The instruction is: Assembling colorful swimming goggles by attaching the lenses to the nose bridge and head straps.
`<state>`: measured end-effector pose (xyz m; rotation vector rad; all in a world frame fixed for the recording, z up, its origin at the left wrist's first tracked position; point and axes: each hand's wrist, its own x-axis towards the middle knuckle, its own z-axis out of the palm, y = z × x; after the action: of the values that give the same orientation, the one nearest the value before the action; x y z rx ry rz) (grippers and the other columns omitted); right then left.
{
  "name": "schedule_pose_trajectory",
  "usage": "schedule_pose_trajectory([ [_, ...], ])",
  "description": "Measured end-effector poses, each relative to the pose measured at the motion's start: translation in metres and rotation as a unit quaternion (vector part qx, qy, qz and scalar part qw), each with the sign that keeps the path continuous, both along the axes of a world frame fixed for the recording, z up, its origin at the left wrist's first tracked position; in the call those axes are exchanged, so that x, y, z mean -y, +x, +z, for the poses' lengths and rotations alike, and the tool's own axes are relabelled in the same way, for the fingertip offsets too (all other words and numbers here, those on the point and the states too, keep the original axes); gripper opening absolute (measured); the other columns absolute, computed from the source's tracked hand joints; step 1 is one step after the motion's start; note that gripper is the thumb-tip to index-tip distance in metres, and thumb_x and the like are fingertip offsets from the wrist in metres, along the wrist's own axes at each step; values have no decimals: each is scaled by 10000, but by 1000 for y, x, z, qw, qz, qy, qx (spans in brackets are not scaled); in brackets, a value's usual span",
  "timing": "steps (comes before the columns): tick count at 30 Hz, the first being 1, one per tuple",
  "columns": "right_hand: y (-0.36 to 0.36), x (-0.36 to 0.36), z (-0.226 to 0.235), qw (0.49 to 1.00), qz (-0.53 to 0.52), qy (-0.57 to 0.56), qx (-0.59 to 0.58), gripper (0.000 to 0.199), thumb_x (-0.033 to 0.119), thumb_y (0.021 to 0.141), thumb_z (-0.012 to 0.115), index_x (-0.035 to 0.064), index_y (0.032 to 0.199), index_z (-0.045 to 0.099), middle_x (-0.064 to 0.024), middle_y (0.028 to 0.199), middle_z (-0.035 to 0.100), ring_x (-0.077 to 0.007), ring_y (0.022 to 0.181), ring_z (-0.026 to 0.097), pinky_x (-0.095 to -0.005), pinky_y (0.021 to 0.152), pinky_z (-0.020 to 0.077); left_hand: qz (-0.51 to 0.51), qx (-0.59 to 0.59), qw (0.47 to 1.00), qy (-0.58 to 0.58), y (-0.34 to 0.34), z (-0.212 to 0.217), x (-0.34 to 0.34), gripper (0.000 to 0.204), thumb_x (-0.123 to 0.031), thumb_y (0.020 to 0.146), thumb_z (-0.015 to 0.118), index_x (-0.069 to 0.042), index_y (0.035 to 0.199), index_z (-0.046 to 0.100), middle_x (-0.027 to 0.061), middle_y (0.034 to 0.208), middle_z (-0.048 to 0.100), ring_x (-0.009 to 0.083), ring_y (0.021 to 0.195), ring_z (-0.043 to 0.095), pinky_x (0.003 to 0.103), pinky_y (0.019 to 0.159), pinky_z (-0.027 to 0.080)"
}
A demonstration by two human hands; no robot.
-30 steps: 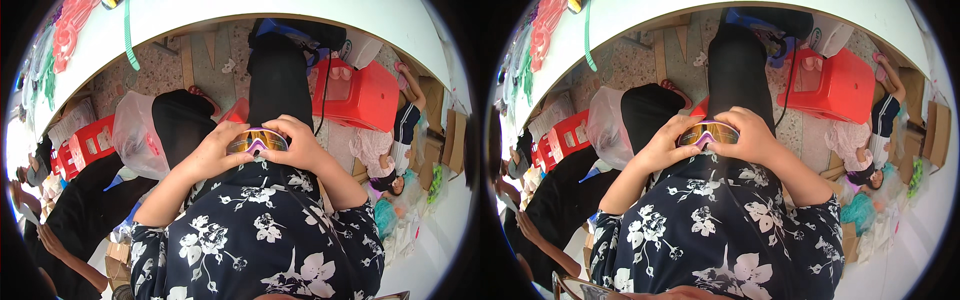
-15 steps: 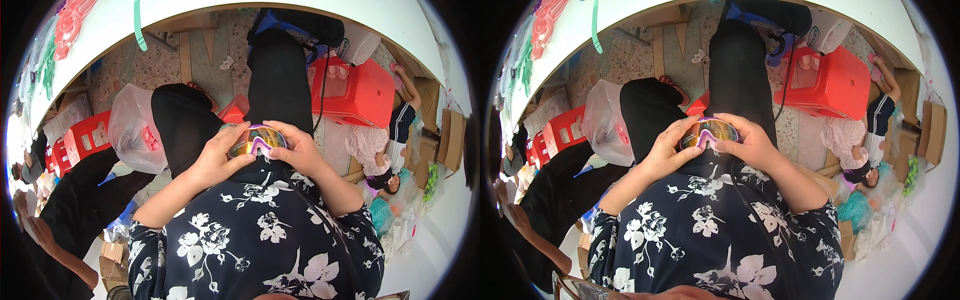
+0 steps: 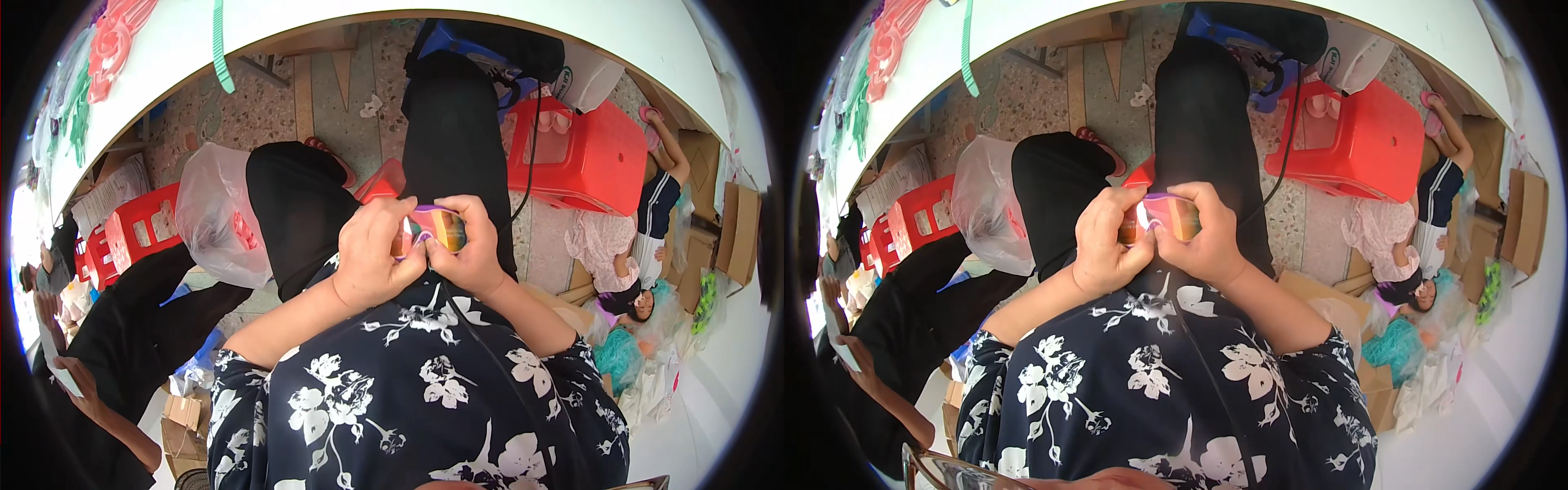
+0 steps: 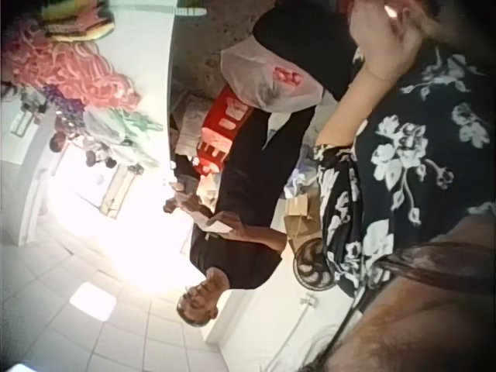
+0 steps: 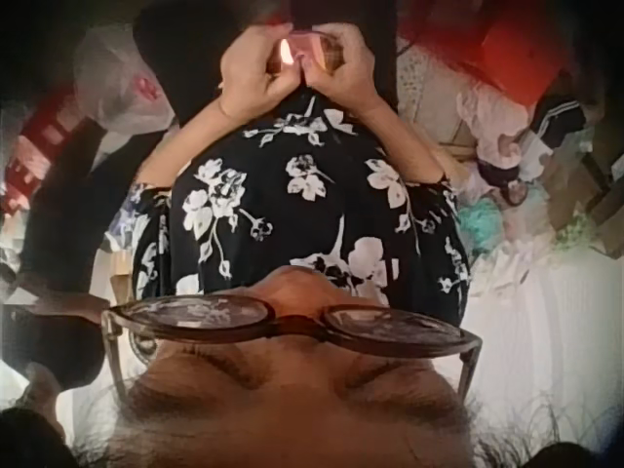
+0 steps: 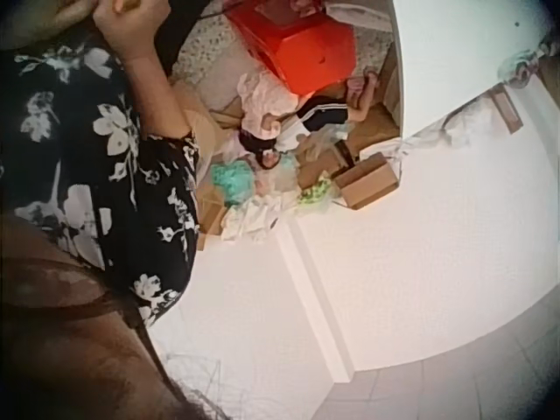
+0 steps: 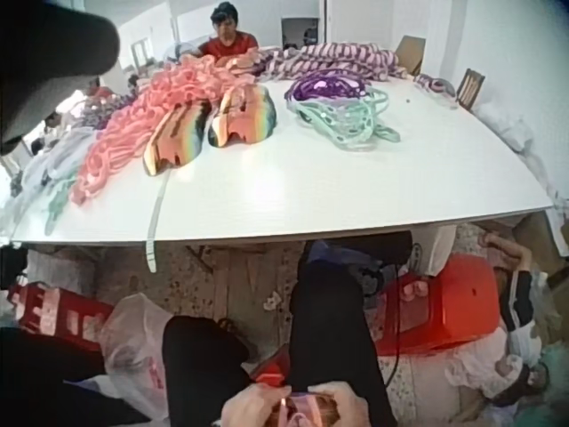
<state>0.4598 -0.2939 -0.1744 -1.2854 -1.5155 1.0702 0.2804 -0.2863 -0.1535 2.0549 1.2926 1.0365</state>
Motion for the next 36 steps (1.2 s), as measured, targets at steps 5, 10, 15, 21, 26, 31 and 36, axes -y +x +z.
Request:
schedule_pose_trajectory([
  [5,4,-6,-10,999,2,-35,-4,422,152,745,784,15,1093,587,-117,979,681,-191,867,691,-321,785,553,14,-22,999,-41,6,-2,-8,436,-132,696,718,15,1093,612,146,874,625,309,736,643,391,670,525],
  [10,6,-18,1,994,32,-96,-36,433,186,805,790,-6,1138,589,-111,1019,686,-165,939,668,-324,841,537,2,-45,993,-108,-5,1,-19,431,-135,730,715,-14,1130,606,173,968,658,322,821,683,398,722,558],
  [15,26,-33,10,933,125,-233,-245,318,179,1030,535,-42,1253,588,-143,1264,639,-208,1215,578,-336,1063,427,-54,-80,987,-132,-37,23,-31,442,-36,757,697,-14,1185,586,166,1191,643,341,1198,602,393,940,527],
  [21,2,-106,33,986,157,58,-3,465,33,933,625,29,1391,546,-125,1437,542,-245,1354,488,-373,1142,364,-102,-37,994,-12,-50,96,-50,430,84,736,620,-29,1150,588,170,1288,619,444,1419,390,558,1178,270],
  [26,1,-126,62,941,318,114,-29,496,141,976,605,36,1444,478,-159,1474,498,-275,1390,452,-372,1152,352,-226,24,973,-26,-24,132,-68,476,84,715,633,-25,1176,586,165,1320,607,435,1424,384,503,1150,347],
  [31,43,-120,74,956,285,68,-17,257,140,970,628,28,1200,651,-96,1120,678,-185,1030,654,-317,903,509,-307,74,946,-72,-7,132,-73,529,55,726,694,-46,1236,598,135,1328,624,323,1340,527,387,1058,470],
  [36,102,-95,76,988,118,35,-91,157,65,957,638,16,1100,679,-51,1006,668,-108,912,654,-252,781,521,-301,73,950,-41,28,122,-93,637,61,763,684,-40,1373,532,169,1400,575,324,1390,466,432,1133,387],
])
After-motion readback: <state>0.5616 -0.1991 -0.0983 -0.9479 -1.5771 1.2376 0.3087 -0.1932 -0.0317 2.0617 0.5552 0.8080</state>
